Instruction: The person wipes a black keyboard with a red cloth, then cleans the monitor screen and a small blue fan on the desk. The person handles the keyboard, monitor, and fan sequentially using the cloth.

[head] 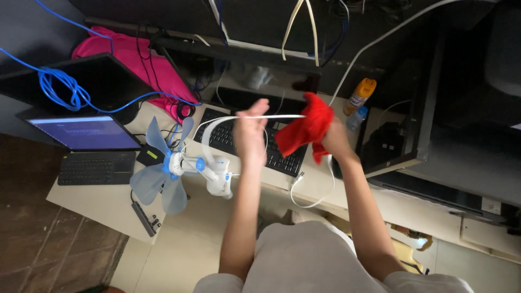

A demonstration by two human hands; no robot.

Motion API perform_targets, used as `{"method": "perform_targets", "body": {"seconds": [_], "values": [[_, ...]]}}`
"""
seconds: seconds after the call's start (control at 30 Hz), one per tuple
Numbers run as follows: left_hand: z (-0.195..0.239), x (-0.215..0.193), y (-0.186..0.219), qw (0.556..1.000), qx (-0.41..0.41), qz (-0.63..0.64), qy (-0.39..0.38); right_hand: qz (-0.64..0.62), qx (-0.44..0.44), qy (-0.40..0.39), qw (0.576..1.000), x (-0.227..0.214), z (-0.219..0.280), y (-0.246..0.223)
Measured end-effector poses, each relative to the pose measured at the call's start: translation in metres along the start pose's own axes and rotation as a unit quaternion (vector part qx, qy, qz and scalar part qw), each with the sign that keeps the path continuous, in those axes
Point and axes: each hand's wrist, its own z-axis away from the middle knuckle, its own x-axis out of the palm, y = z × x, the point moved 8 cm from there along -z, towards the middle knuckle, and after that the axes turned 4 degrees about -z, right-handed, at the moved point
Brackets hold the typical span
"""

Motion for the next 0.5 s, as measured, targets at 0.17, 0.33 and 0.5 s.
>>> {"method": "perform_targets", "body": {"seconds": [0.17,0.33,0.5], "values": [[-0.023,-0.087,-0.047,0.985,0.016,0.169,-0.021,-0.050,0.031,0.050,0.997,-0.004,0.002,-0.010],[0.002,-0.079,-0.045,0.987,-0.048,0.148,0.029,-0.041,-0.092,0.115,0.988,-0.024,0.005,-0.035],[0.029,-0.055,-0.125,0.989,-0.105,0.096,-0.045,-0.111,-0.014,0.041,0.993,-0.021,0.012,-0.096]]}}
